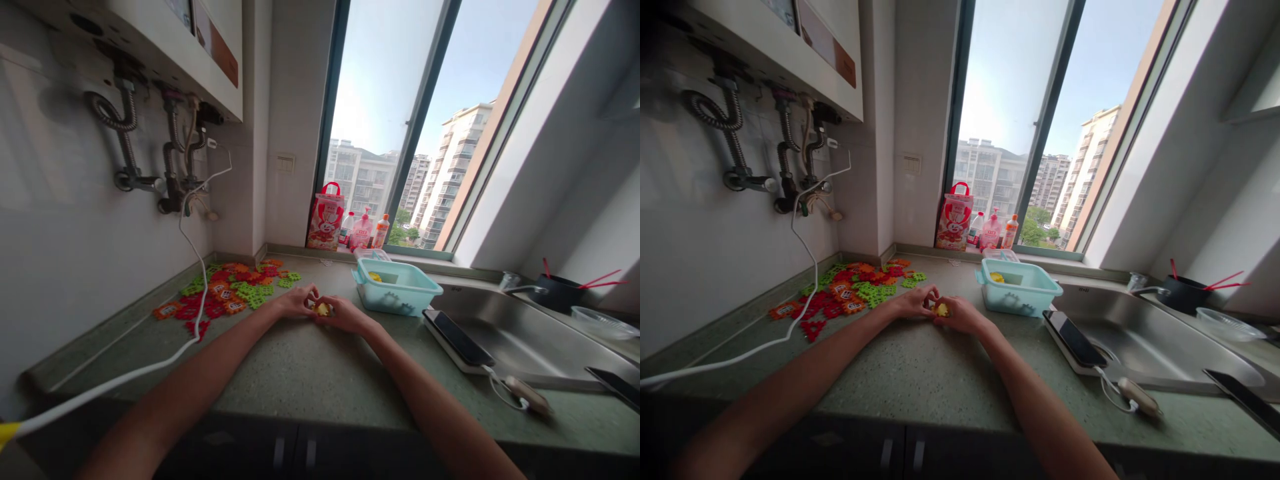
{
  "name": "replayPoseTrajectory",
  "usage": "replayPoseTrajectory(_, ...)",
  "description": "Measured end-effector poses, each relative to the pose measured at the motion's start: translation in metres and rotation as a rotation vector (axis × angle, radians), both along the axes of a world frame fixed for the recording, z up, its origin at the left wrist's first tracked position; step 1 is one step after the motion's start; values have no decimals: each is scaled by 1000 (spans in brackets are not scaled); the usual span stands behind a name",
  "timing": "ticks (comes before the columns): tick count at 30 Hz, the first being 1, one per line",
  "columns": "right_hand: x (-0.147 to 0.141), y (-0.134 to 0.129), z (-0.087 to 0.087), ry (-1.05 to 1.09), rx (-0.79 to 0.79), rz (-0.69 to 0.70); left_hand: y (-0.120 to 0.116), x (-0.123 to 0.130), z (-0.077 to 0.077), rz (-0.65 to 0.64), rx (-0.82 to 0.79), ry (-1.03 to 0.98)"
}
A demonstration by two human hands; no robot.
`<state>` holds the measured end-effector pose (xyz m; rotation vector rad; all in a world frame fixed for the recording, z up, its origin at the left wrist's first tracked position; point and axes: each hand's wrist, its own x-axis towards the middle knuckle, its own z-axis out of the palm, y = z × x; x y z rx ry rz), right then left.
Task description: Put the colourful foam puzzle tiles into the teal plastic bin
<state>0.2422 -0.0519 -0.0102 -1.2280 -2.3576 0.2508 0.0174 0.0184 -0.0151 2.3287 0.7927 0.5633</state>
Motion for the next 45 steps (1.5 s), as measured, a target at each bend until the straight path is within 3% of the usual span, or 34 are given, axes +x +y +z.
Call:
replayPoseTrajectory(8,8,0,2,55,-79,11,4,-5,4,46,32,48)
replayPoseTrajectory(11,15,3,5,-36,65,34,5,-7,2,74,-7,31)
replayPoseTrajectory(14,29,5,20,-80,336,20,5,-8,2,97,-11,51)
replayPoseTrajectory(16,44,4,37,-46,533,-81,5,-8,2,112,-13,75)
replayPoseTrajectory(21,92,-5,71,131,918,-517,6,-6,1,114,-7,131)
replayPoseTrajectory(24,110,-9,72,140,932,-696,3,-5,7,97,11,180)
replayPoseTrajectory(28,110,-14,64,25,781,-819,3,-27,27,94,62,193)
replayPoseTrajectory(30,100,-16,63,-1,770,-774,7,-57,38,183,134,150)
replayPoseTrajectory(33,76,-17,60,-2,794,-596,17,-128,47,424,304,137)
replayPoseTrajectory(36,49,-13,48,-38,710,-369,24,-205,43,719,421,159)
replayPoseTrajectory(38,33,-9,31,-80,592,-204,24,-245,34,796,433,163)
replayPoseTrajectory(41,17,-1,4,-128,409,-8,22,-272,23,781,414,168)
replayPoseTrajectory(45,6,4,-18,-154,275,63,20,-266,20,667,343,200)
